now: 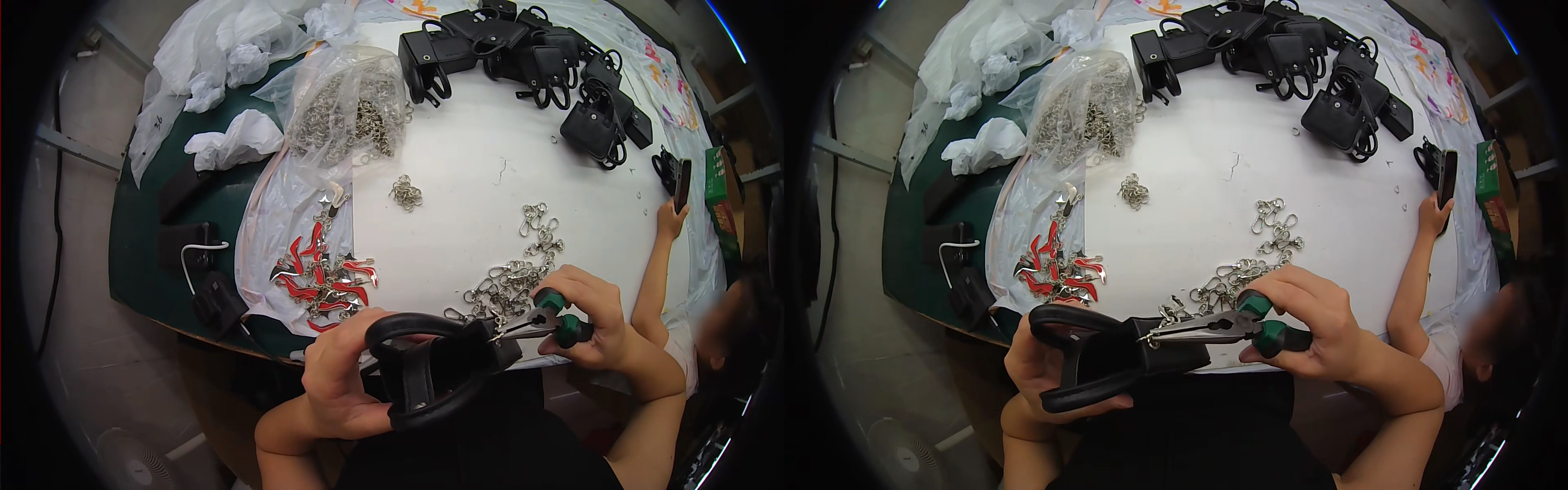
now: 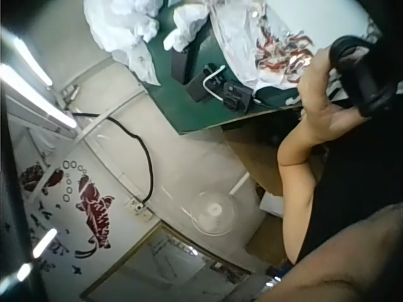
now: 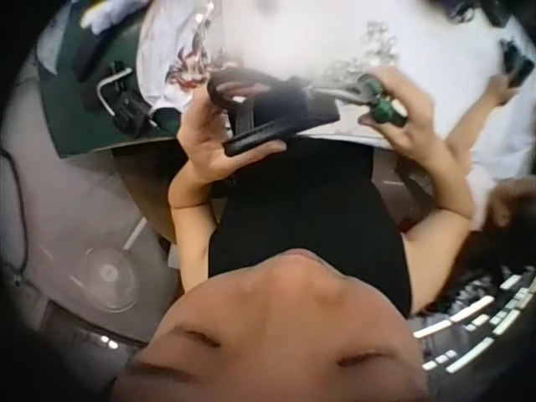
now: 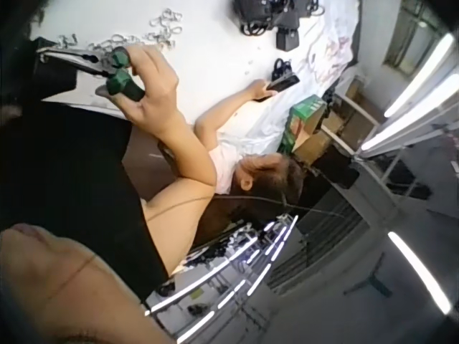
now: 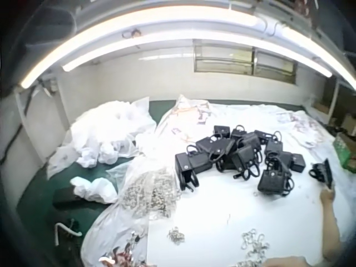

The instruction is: The person attaches metal chains and rings to plastic components and small red tags using pliers to assemble finished items.

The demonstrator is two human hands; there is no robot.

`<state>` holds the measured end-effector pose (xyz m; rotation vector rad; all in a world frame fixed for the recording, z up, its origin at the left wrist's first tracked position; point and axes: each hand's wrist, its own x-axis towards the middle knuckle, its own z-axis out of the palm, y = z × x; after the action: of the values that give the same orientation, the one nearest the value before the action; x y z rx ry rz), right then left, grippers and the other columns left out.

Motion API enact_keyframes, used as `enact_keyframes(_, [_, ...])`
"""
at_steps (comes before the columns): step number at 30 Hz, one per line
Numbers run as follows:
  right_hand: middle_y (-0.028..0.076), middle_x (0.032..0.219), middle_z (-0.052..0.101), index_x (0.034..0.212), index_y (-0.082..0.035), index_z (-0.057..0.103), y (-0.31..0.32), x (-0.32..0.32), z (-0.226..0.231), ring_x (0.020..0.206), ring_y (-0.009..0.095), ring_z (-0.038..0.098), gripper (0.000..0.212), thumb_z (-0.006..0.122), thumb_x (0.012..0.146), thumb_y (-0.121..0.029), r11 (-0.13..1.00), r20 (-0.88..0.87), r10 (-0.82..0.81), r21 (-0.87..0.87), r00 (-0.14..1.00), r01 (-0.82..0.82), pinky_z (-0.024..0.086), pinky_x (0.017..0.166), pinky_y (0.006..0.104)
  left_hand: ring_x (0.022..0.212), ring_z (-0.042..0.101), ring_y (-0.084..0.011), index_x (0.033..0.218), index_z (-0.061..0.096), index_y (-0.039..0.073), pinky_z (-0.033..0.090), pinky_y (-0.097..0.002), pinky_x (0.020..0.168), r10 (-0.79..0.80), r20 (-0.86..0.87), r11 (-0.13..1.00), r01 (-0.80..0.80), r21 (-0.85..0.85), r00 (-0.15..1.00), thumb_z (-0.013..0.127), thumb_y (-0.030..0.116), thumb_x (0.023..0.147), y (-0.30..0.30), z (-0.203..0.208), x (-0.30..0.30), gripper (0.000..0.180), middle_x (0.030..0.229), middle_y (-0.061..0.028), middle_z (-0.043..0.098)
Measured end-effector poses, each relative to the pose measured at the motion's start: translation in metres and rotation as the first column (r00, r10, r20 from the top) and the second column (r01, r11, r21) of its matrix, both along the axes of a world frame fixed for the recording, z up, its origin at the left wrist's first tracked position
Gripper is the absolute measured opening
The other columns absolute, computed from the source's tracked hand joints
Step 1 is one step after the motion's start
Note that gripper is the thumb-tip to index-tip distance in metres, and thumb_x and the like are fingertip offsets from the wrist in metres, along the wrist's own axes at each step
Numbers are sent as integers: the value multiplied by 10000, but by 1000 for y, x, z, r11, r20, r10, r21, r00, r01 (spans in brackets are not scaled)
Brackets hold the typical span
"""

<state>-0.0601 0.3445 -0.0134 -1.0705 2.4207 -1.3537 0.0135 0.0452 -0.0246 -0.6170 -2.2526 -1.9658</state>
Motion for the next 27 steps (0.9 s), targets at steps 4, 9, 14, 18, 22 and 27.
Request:
enact_keyframes(4, [121,897,644,1117,42,623,0,1,-4,764,231,626,532,885,702,-160,999,85,29,-42,996,-26,496,675,298,1053,641,-210,1295,458,-19,550,-342,897,1,-76,997,-7,-80,997,982,194,581,1,8,-3,911,1144,-135,621])
enact_keyframes(9, [118,907,651,1126,43,624,-1,1,-9,772,228,630,532,885,711,-163,994,78,54,-98,995,-47,498,680,300,849,710,-280,1209,532,-38,557,-341,719,121,-175,993,-118,28,977,930,161,650,12,7,-5,715,1011,-199,697])
enact_keyframes(14, [122,919,656,1124,36,625,1,2,-12,782,232,636,529,883,714,-176,992,34,51,-113,998,-47,505,682,305,826,725,-297,1186,556,-19,560,-358,689,97,-187,995,-93,30,977,931,160,649,13,14,-11,678,990,-204,715])
enact_keyframes(18, [117,958,647,1138,19,608,3,2,-6,835,244,616,538,871,707,-170,999,65,-4,-32,998,6,496,738,325,875,719,-300,1160,580,-11,558,-367,746,128,-158,991,-132,-12,979,899,127,680,12,13,-11,592,1019,-194,712])
enact_keyframes(22, [138,1067,598,1204,24,552,35,10,-27,920,265,565,527,791,761,-130,915,3,-386,133,923,382,459,837,351,964,689,-280,1139,612,-17,531,-341,840,198,-15,958,-197,-209,980,792,45,732,0,-2,-21,450,1076,-158,696])
enact_keyframes(27, [184,1254,495,1353,35,450,100,10,-86,1203,343,442,552,639,915,-242,481,-427,-675,363,602,798,285,1070,439,958,669,-304,1188,594,5,523,-373,840,114,69,927,-81,-366,991,748,-2,725,-3,-20,-38,488,1101,-148,674])
